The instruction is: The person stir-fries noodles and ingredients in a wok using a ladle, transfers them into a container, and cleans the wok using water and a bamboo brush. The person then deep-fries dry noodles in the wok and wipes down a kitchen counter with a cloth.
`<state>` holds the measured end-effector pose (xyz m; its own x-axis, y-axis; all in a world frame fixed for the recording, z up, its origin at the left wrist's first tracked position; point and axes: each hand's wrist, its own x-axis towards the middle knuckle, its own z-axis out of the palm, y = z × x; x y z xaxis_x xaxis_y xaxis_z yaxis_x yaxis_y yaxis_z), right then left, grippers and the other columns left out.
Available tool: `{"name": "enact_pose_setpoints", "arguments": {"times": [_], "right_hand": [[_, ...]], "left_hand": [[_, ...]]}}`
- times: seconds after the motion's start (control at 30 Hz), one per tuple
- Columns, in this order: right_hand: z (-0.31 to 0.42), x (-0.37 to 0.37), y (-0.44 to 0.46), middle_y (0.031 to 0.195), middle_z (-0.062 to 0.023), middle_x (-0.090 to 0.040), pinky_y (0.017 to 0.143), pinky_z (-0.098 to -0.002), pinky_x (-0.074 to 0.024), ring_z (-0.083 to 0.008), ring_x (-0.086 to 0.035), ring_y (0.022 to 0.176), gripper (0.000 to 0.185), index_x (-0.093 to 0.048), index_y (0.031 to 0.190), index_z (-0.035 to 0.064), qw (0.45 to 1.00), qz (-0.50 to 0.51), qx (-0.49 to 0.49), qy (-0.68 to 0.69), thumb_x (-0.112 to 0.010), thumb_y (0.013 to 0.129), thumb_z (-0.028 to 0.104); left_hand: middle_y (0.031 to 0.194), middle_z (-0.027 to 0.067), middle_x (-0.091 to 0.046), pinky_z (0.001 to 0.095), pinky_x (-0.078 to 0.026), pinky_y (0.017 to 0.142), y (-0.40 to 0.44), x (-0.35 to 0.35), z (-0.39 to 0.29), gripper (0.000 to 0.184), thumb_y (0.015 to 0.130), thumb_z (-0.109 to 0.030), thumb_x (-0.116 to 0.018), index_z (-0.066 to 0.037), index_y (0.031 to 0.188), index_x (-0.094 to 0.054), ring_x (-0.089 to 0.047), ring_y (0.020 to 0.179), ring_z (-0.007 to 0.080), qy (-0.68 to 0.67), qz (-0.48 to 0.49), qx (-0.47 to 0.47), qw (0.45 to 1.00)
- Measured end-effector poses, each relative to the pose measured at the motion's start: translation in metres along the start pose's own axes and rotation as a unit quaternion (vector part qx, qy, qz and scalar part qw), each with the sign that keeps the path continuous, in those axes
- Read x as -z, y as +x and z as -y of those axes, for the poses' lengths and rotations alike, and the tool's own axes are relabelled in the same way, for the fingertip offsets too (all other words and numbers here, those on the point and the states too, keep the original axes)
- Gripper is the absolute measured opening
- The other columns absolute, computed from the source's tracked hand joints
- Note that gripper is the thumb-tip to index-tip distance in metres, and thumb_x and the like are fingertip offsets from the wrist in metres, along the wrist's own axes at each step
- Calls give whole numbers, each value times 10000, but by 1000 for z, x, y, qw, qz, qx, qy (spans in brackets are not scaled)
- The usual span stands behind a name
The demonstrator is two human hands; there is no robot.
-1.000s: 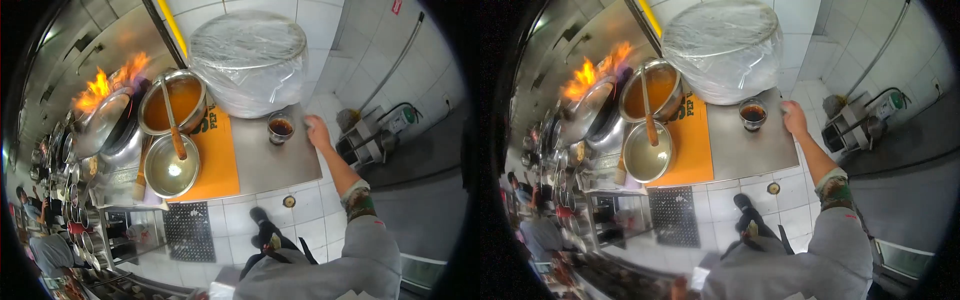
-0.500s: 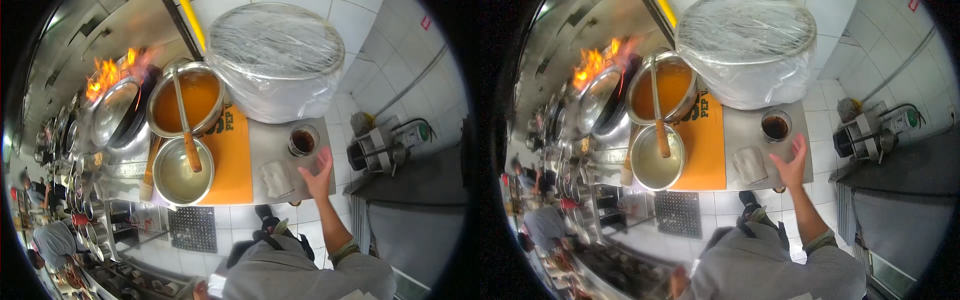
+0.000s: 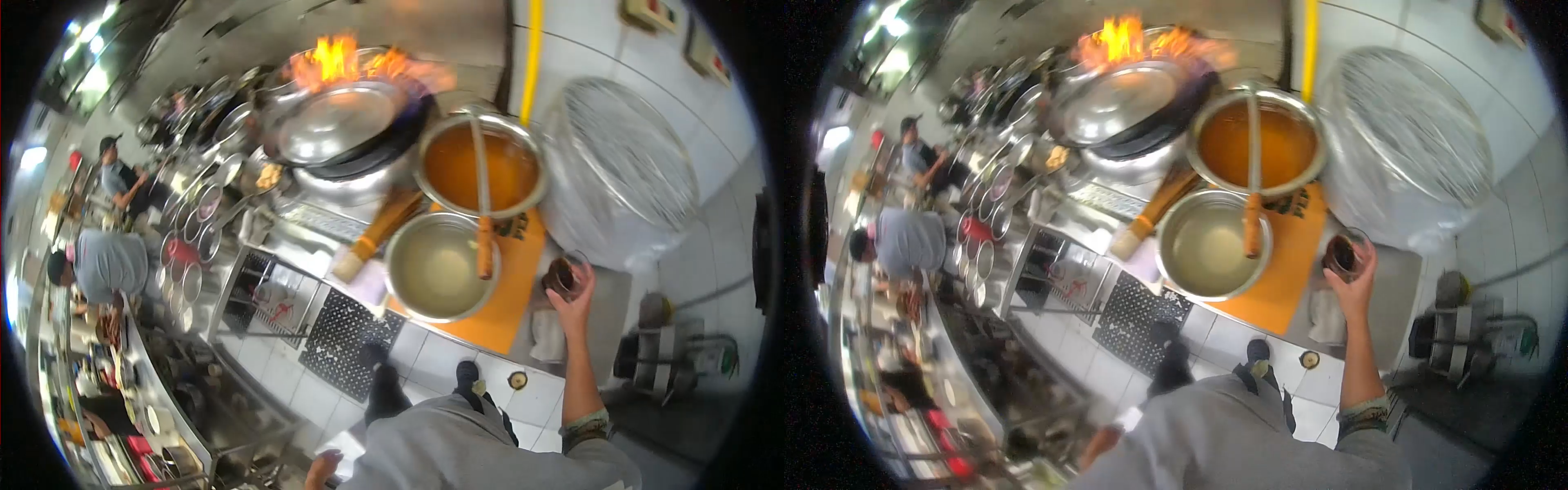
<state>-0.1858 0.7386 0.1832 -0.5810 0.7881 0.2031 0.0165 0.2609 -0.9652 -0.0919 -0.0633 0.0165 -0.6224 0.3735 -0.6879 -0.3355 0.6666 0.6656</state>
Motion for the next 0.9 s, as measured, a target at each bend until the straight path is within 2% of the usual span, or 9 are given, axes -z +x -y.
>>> {"name": "enact_pose_setpoints", "arguments": {"times": [0.07, 0.13, 0.27, 0.37, 0.47, 0.53, 0.57, 0.83, 0.9], "right_hand": [[0, -2, 0, 1323, -158, -422, 1022, -401, -383, -287, -430, 1240, 969, -208, 1436, 71, 998, 6, -10, -70, -785, 657, 57], [40, -1, -19, 1320, -166, -427, 1027, -390, -380, -282, -428, 1246, 950, -197, 1448, 68, 979, -17, 48, -198, -761, 684, 43], [149, -16, -52, 1230, -119, -484, 951, -343, -402, -205, -502, 1066, 621, -352, 1385, 35, 952, -242, 112, -147, -631, 830, 52], [268, -171, -5, 989, -48, -587, 796, -266, -457, -117, -545, 868, 341, -534, 1230, 14, 979, -40, 106, -169, -568, 893, 51], [274, -355, 114, 1104, -104, -639, 877, -291, -471, -168, -604, 1031, 316, -579, 1177, 10, 963, 231, 124, -58, -616, 890, 138], [217, -462, 227, 1128, -162, -632, 899, -327, -464, -246, -612, 1045, 420, -573, 1195, 19, 933, 230, 181, -211, -643, 855, 256], [200, -500, 262, 1110, -193, -630, 889, -362, -472, -315, -608, 1036, 499, -569, 1200, 15, 898, 200, 202, -336, -675, 808, 305], [191, -602, 322, 983, -255, -627, 783, -465, -482, -367, -623, 952, 242, -607, 966, 5, 814, 220, 99, -529, -528, 742, 46], [226, -576, 319, 937, -258, -635, 769, -458, -491, -379, -635, 881, 174, -630, 867, 5, 818, 127, 253, -500, -514, 746, 53]], "left_hand": [[970, 46, -659, 286, -490, 811, 10, -2, 25, 204, 928, -231, -523, -114, 1027, -659, -611, 911, 202, 336, -59, -113, 933], [993, 68, -654, 317, -482, 841, -1, 6, -3, 248, 911, -268, -559, -79, 1043, -649, -606, 922, 257, 242, -118, -21, 963], [1055, 137, -635, 349, -472, 852, 36, 35, 4, 290, 858, -188, -624, -33, 1103, -611, -593, 959, 288, 28, -107, 119, 987], [1115, 162, -620, 315, -487, 813, 64, 83, -14, 346, 897, -141, -568, -13, 1218, -552, -589, 987, 206, -83, -14, 168, 982], [1061, 147, -654, 290, -488, 778, 144, 144, -16, 327, 900, -148, -565, 4, 1189, -586, -602, 956, 147, -317, -18, 214, 924], [1015, 137, -675, 309, -491, 756, 153, 190, -103, 339, 882, -184, -597, 3, 1165, -602, -622, 885, 180, -123, -183, 186, 957], [962, 158, -685, 352, -491, 729, 162, 202, -81, 349, 871, -225, -622, -9, 1144, -613, -623, 793, 238, -48, -243, 28, 968], [1136, 191, -607, 378, -475, 851, 144, 350, -215, 411, 889, -287, -607, -34, 1211, -572, -596, 993, 294, 72, -199, 51, 976], [1120, 182, -617, 378, -479, 828, 147, 374, -250, 432, 860, -292, -645, -27, 1195, -579, -604, 943, 291, 47, -240, -26, 969]]}}
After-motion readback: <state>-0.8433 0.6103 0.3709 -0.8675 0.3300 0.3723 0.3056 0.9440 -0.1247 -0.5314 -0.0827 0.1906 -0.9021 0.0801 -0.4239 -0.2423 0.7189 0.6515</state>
